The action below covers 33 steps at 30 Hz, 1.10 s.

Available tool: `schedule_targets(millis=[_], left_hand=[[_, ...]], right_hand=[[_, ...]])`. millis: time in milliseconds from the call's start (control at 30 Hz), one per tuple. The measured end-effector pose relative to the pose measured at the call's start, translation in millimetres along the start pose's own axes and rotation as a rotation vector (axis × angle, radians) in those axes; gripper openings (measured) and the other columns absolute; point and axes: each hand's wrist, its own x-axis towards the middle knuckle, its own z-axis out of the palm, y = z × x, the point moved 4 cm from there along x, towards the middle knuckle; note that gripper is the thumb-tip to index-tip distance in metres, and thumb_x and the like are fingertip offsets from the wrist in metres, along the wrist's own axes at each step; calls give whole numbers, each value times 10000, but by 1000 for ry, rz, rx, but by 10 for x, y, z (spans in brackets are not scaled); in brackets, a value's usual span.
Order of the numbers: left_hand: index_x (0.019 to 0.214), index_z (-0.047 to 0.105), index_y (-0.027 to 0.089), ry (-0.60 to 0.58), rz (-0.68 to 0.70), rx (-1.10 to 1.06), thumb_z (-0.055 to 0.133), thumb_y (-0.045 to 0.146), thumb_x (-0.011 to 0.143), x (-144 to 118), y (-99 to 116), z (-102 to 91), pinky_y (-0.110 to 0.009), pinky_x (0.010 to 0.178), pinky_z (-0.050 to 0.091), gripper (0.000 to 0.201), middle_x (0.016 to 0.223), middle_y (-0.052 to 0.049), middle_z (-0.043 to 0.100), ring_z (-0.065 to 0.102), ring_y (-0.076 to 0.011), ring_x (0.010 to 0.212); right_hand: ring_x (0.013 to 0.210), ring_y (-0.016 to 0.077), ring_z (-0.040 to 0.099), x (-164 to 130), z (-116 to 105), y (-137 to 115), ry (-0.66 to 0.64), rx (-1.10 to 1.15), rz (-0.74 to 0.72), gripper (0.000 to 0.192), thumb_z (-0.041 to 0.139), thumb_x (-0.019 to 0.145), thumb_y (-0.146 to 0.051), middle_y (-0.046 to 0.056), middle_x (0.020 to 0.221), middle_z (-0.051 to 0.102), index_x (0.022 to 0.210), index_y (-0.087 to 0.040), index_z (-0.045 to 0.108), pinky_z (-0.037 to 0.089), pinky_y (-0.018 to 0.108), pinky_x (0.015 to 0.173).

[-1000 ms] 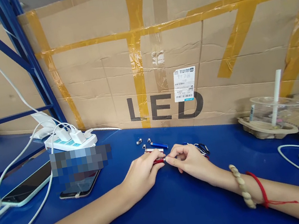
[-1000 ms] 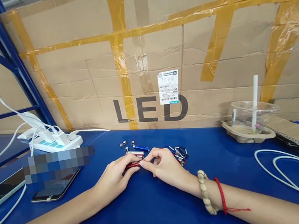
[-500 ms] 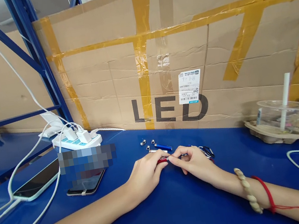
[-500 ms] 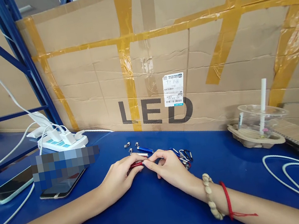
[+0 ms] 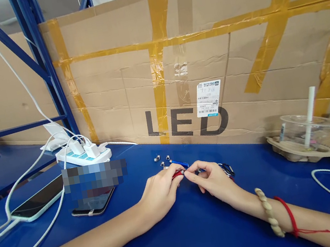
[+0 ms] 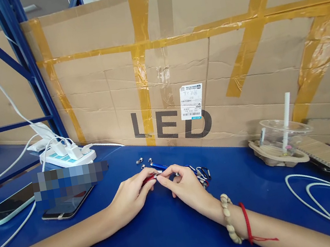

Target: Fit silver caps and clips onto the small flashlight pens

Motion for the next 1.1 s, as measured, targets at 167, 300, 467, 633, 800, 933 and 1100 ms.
schedule_targets(millis=[167,300,467,633,800,933,1100], left_hand=[[1009,463,254,-9,-19,0,288,262,912,9,-27,19,-228,619,387,201,753,38,586,570,-131,687],[1008,458,251,-24,-20,-3,282,255,912,10,-27,16,-225,610,371,200,736,43,561,551,-124,672],[1012,460,239,-36,-21,-9,262,247,915,6,-12,4,-224,618,368,221,713,43,545,539,-121,658],[987,467,231,-48,-19,3,257,249,913,8,-1,14,-225,611,363,223,705,39,542,529,-123,650],[907,462,220,-50,-15,3,250,257,911,13,4,11,-224,608,365,216,685,40,536,522,-120,634],[839,447,209,-50,-22,7,243,262,909,9,10,7,-225,605,371,222,679,36,538,523,-121,629],[863,452,209,-56,-24,8,246,258,911,9,13,10,-224,600,376,217,676,38,538,529,-123,631]], right_hand=[[394,28,462,6,-10,-8,22,66,-47,289,631,700,-406,-22,720,547,862,-171,582,352,156,351],[393,23,470,7,-4,-21,11,82,-44,370,628,704,-385,8,855,557,1023,-206,578,369,146,306],[376,7,453,-2,6,-53,12,91,-66,313,598,729,-370,29,905,562,993,-206,638,387,145,296],[369,2,449,-5,4,-66,10,100,-76,304,591,741,-356,20,886,557,1006,-216,642,383,139,295],[368,4,453,-4,-10,-78,22,107,-103,282,592,741,-359,19,861,554,967,-202,657,376,138,292],[366,6,452,-14,-6,-80,15,109,-107,279,587,747,-367,10,814,543,954,-201,671,372,134,291],[366,4,450,-14,4,-62,2,100,-92,288,586,750,-369,12,822,542,974,-207,664,372,133,295]])
